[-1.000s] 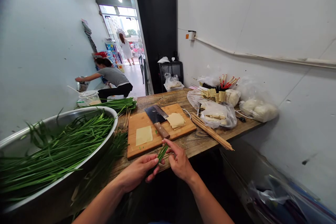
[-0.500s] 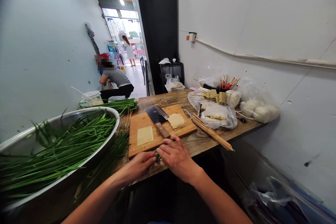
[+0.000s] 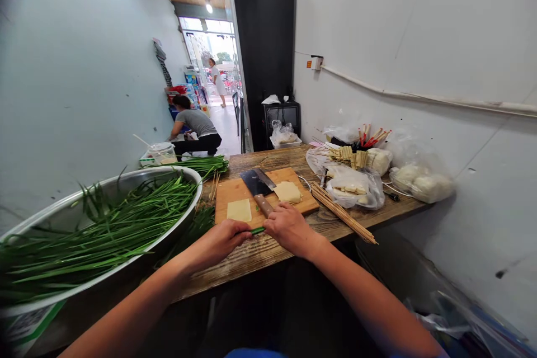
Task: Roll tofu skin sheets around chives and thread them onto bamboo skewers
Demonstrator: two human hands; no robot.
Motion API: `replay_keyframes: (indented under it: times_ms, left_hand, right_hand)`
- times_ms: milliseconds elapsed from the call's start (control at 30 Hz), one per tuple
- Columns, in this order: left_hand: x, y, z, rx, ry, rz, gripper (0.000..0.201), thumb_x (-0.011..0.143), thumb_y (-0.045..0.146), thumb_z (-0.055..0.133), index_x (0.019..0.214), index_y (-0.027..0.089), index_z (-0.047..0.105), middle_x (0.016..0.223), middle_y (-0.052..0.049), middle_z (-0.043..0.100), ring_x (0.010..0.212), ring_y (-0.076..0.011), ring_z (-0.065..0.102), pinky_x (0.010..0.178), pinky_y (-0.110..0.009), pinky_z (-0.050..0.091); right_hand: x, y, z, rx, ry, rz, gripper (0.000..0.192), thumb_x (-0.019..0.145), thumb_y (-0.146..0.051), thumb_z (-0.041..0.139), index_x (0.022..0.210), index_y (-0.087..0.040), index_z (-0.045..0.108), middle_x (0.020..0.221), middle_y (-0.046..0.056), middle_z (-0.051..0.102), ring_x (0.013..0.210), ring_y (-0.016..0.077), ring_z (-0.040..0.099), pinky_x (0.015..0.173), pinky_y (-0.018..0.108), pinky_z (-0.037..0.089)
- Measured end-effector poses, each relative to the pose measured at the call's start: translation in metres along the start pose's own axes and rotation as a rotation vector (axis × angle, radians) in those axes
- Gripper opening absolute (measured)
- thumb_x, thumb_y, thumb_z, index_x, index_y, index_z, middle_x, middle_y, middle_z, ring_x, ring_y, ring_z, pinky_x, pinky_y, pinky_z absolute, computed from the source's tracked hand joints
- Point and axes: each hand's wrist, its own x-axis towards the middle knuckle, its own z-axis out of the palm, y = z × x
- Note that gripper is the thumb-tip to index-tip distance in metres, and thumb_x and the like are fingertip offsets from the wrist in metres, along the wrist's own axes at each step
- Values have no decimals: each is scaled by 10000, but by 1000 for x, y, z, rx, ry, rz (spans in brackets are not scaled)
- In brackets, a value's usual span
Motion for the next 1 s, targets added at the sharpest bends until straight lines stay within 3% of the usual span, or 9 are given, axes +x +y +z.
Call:
replay_keyframes:
  times_ms: [200,267,367,500,600,767,1000]
  left_hand:
    - [19,15,-4,16,50,11,230,724,254,493,589,149,647,467,23,463,482,-100,370,468,-215,229]
    - [28,19,-7,16,41,52,208,703,205,486,591,150,652,455,33,450,478,-92,361,470,-206,240]
    - [39,25,-15,9,-5,69,190,678,162,475,592,142,643,460,39,447,475,-83,365,470,-195,260]
    - [41,30,-31,-31,-105,77,242,747,276,481,676,127,657,492,27,473,454,-79,382,448,-196,266]
    - [36,33,-39,-5,-20,111,324,780,374,483,733,121,680,517,15,506,454,-74,375,455,-197,264]
    - [30,37,-38,122,168,162,303,798,342,482,877,154,706,594,-15,587,550,-112,462,549,-211,316]
    - [33,33,-27,198,237,223,319,847,333,435,809,160,700,619,-24,611,594,-136,513,587,-224,327]
  right_hand:
    - [19,-2,-30,-61,-20,19,210,793,-344,604,901,-168,642,906,83,613,894,208,500,759,316,358]
    - [30,-2,-33,-78,-91,-2,186,812,-309,581,863,-147,657,853,90,631,848,205,529,721,305,360]
    - [43,3,-37,-63,-208,81,161,806,-231,568,806,-119,682,760,106,660,713,188,568,612,274,343]
    - [50,19,-51,21,-287,143,158,764,-250,604,726,-141,712,675,85,668,594,148,551,525,245,280]
    - [47,36,-61,170,-276,127,152,759,-251,601,720,-169,723,620,30,653,543,102,499,511,224,255]
    - [43,56,-60,391,-240,152,156,734,-237,602,724,-143,726,519,-23,586,487,67,427,498,207,249]
    - [38,64,-61,588,-157,235,200,712,-269,595,693,-113,718,463,-41,513,462,57,380,464,202,242]
